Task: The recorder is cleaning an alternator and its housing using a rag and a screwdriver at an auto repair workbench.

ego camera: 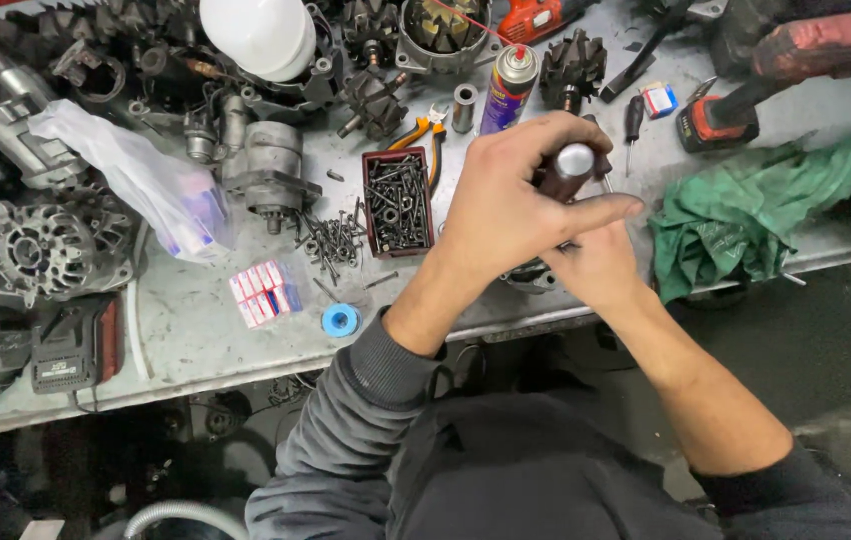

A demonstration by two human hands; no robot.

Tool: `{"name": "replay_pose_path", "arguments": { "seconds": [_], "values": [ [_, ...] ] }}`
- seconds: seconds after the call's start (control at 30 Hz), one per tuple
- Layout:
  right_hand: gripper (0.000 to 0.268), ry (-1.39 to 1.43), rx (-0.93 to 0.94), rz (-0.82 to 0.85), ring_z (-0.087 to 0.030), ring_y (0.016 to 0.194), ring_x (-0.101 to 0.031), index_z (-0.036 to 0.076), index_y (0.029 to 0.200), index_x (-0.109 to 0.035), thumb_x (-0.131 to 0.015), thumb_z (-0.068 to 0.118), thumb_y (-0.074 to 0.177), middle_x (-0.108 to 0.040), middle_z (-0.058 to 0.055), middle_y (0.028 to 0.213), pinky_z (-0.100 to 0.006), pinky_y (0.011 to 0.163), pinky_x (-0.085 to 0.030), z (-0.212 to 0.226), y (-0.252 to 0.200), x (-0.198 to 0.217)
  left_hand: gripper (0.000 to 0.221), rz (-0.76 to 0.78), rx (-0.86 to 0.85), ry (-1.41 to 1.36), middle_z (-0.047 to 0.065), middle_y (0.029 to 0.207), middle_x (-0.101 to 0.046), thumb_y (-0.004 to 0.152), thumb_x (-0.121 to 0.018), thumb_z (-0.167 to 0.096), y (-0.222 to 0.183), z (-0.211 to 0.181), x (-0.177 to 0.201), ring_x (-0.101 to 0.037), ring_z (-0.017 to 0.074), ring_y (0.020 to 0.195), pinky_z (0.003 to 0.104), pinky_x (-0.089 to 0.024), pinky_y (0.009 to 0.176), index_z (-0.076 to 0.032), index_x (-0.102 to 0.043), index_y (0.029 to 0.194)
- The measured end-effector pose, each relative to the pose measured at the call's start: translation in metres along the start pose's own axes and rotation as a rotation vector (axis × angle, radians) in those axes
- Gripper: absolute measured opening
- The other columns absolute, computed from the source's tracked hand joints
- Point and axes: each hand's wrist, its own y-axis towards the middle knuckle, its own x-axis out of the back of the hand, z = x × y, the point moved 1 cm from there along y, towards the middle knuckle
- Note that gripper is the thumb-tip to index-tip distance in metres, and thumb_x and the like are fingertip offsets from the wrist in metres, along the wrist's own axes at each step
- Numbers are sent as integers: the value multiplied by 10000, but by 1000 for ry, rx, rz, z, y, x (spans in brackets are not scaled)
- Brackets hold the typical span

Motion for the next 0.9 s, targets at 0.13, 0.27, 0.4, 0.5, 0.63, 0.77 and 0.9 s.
{"name": "replay_pose_path", "arguments": {
  "seconds": [0.13, 0.27, 0.4, 0.5, 0.63, 0.77, 0.9],
  "values": [
    [444, -3, 0, -34, -391, 987, -652, -87, 1207, -609, -702, 60, 799, -685, -239, 1149, -463, 844, -503, 7, 8, 2, 349, 13, 17, -9, 10, 852, -739, 671, -900, -140, 1, 1, 0, -678, 121, 698, 243, -560, 681, -50, -697, 940],
    [118, -66, 79, -128, -291, 531, -556, -55, 753, -684, -752, 17, 818, -673, -148, 667, -398, 530, -435, -1, 3, 0, 405, 9, 47, 34, 18, 834, -751, 641, -911, -185, 2, 7, -2, -678, 130, 688, 252, -563, 687, -67, -699, 966],
    [234, -23, 10, -73, -334, 853, -680, -74, 986, -713, -765, 84, 821, -742, -177, 945, -410, 774, -513, -5, 4, 0, 369, 19, 58, 30, 27, 810, -754, 641, -906, -189, 1, 11, -6, -655, 127, 654, 247, -549, 661, -69, -709, 929],
    [51, 37, 38, -63, -250, 471, -483, -50, 858, -674, -700, -11, 839, -618, -110, 587, -377, 487, -383, -5, 1, 2, 369, 13, 101, -4, -4, 694, -677, 636, -914, -190, 0, 13, -7, -550, 90, 579, 224, -474, 557, -51, -707, 909],
    [243, -37, 118, -234, -445, 870, -697, -28, 872, -745, -906, 109, 752, -707, -217, 780, -488, 755, -551, -20, 1, -3, 347, -16, 140, -28, -28, 690, -701, 628, -922, -310, -5, 31, -10, -737, 139, 714, 251, -577, 732, -186, -704, 868],
    [418, -106, 72, -76, -361, 934, -717, 19, 1164, -701, -843, 93, 778, -729, -180, 1057, -469, 737, -583, 28, 22, 72, 244, 81, 153, -35, -27, 618, -680, 688, -889, -275, -3, 35, -1, -682, 98, 631, 243, -550, 680, -174, -675, 749],
    [419, -393, 605, 234, -324, 999, -647, 10, 1312, -655, -678, 72, 898, -620, -184, 1412, -429, 859, -528, 123, 59, 146, 183, 332, 164, -188, -32, 688, -629, 765, -832, -53, -2, 34, 9, -491, 70, 593, 211, -417, 561, -26, -730, 915]
  ]
}}
